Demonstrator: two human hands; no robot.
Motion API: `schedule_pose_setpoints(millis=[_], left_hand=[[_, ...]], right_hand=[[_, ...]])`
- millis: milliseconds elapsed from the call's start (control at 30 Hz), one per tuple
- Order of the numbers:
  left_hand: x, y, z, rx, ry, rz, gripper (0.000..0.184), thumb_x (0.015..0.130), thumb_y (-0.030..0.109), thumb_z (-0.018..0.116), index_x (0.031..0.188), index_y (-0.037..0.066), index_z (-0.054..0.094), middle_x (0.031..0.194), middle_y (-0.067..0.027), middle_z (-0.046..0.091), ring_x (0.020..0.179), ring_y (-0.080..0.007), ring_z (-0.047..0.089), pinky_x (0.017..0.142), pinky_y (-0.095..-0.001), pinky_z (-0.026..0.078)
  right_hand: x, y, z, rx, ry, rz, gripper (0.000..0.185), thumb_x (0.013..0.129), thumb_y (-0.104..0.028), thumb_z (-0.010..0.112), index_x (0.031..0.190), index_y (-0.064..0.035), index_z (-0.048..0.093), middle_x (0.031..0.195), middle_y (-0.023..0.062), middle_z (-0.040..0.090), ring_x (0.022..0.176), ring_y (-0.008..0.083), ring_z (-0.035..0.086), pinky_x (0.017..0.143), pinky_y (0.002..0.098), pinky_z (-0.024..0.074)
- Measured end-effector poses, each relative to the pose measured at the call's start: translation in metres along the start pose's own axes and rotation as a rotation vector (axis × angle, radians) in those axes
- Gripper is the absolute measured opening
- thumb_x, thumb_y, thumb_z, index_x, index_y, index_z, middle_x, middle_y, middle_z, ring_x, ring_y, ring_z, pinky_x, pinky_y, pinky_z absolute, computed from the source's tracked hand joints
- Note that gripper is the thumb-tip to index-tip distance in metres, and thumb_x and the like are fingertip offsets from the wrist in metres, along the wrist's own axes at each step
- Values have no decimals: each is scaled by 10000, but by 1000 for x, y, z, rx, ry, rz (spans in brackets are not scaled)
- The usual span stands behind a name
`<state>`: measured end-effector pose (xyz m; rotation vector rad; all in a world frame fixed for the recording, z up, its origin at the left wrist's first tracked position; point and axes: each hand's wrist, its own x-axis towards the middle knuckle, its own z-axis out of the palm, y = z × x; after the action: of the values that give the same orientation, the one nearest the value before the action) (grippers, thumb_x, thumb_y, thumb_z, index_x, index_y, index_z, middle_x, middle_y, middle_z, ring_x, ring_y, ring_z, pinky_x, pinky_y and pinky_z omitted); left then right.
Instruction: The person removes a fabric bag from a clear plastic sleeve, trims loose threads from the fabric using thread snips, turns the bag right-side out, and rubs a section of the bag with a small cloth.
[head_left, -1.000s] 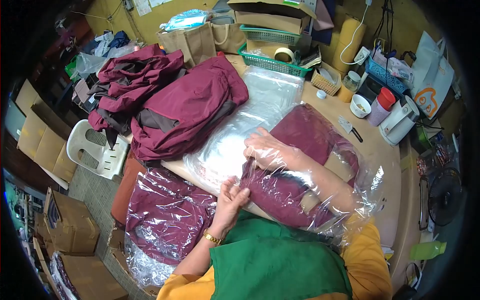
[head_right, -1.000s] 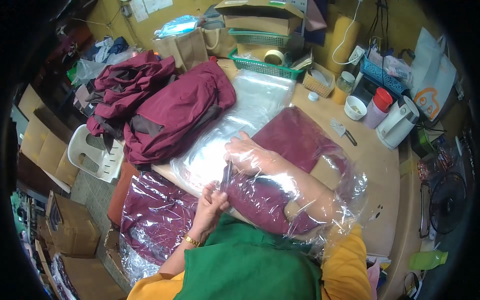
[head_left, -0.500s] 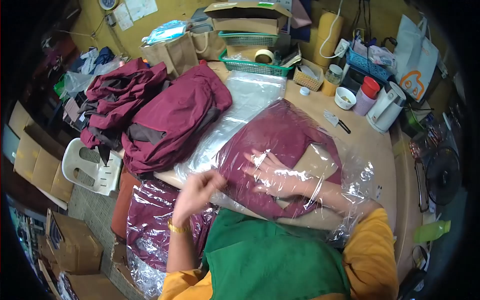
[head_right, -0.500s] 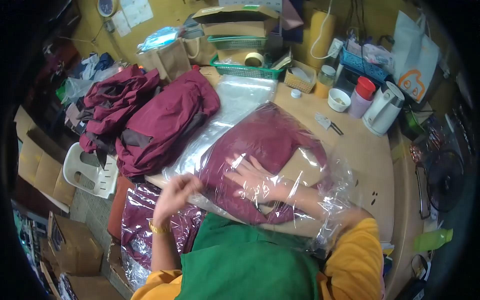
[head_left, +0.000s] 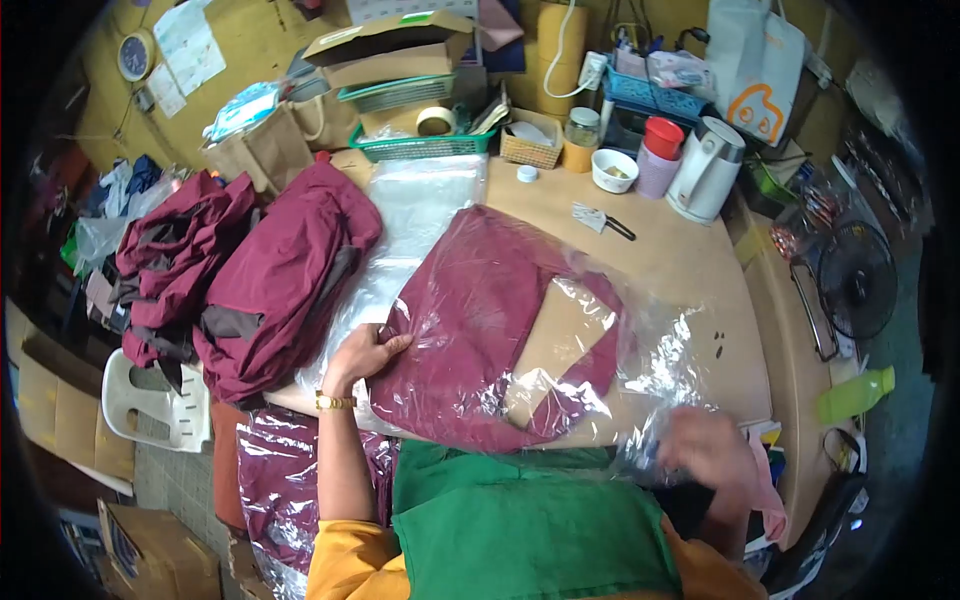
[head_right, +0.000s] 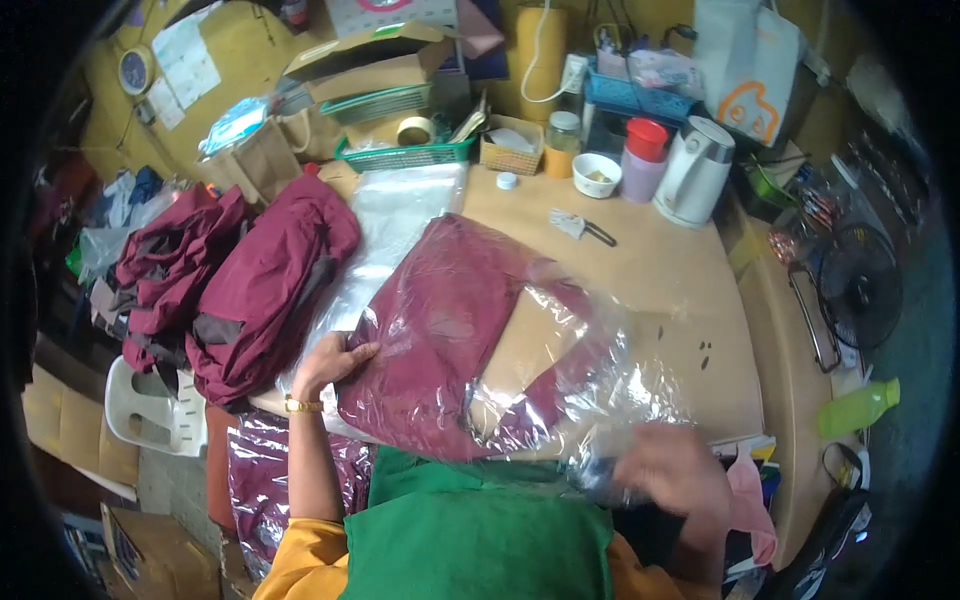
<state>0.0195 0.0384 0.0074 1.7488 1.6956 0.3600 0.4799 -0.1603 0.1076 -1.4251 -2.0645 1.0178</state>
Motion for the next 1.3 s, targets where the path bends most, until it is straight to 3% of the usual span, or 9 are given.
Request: schedule_pose_setpoints(millis=[367, 567, 700, 800, 867, 1000, 1133, 1200, 1300], left_hand=[[-26, 29, -59, -580, 620, 307, 273, 984, 231, 591, 948, -35, 643, 799, 9, 630, 699, -65, 497, 634, -262, 430], [-75, -60, 30, -308, 529, -104, 347, 920, 264, 670, 888, -78, 623, 788, -167, 654, 729, -215, 567, 693, -402, 457], [-117, -23, 1, 116, 642, -132, 495, 902, 263, 677, 1259, -43, 522, 1131, -254, 614, 1018, -387, 607, 904, -446, 464], [-109, 52, -40, 301, 709, 138, 492, 908, 224, 651, 1331, 26, 497, 1302, -207, 569, 1190, -358, 561, 994, -429, 435], [-68, 76, -30, 387, 603, 309, 541, 920, 281, 646, 1386, 71, 468, 1407, -209, 496, 1323, -366, 456, 1094, -482, 348], [22, 69, 50, 606, 498, 179, 678, 966, 519, 486, 1528, 174, 328, 1594, -183, 239, 1481, -406, 161, 1122, -694, 117], [37, 28, 67, 557, 486, 10, 691, 966, 565, 430, 1537, 193, 316, 1612, -143, 222, 1485, -380, 181, 1130, -691, 94], [38, 22, 68, 553, 518, 20, 684, 962, 564, 438, 1528, 194, 336, 1607, -138, 241, 1482, -373, 200, 1131, -689, 104], [37, 26, 69, 536, 533, 6, 675, 961, 561, 443, 1517, 186, 359, 1597, -142, 263, 1475, -377, 216, 1130, -689, 113]], right_hand=[[118, 12, -123, 645, 790, -414, 137, 950, -124, 564, 871, -35, 631, 679, 63, 640, 663, 144, 623, 629, 277, 488], [47, 179, -32, 462, 288, 577, 273, 964, -231, 543, 863, -1, 652, 703, 96, 672, 613, 169, 652, 639, 311, 504], [18, 153, -38, -81, 646, 692, 208, 951, -159, 541, 1025, 13, 633, 905, 148, 700, 878, 279, 684, 781, 419, 520], [61, 68, -60, -648, 928, 190, 277, 906, -110, 615, 1173, -35, 617, 1025, 178, 681, 976, 377, 647, 867, 451, 509], [121, 5, -30, -72, 741, 48, 422, 851, -113, 678, 1260, -63, 585, 1246, 184, 597, 1184, 333, 553, 1004, 424, 429], [226, 36, 77, -581, 437, -351, 501, 913, -345, 618, 1356, -129, 528, 1397, 159, 502, 1345, 344, 413, 1133, 610, 169], [253, 134, 0, -661, 425, 427, 546, 935, -468, 548, 1347, -109, 554, 1474, 163, 426, 1425, 387, 287, 1125, 626, 198], [224, 158, -28, -557, 797, 637, 636, 926, -502, 561, 1333, -15, 533, 1493, 186, 401, 1385, 401, 337, 1115, 603, 222], [189, 148, -33, -333, 476, 668, 663, 896, -465, 615, 1315, 38, 513, 1424, 219, 464, 1332, 403, 399, 1102, 594, 243]])
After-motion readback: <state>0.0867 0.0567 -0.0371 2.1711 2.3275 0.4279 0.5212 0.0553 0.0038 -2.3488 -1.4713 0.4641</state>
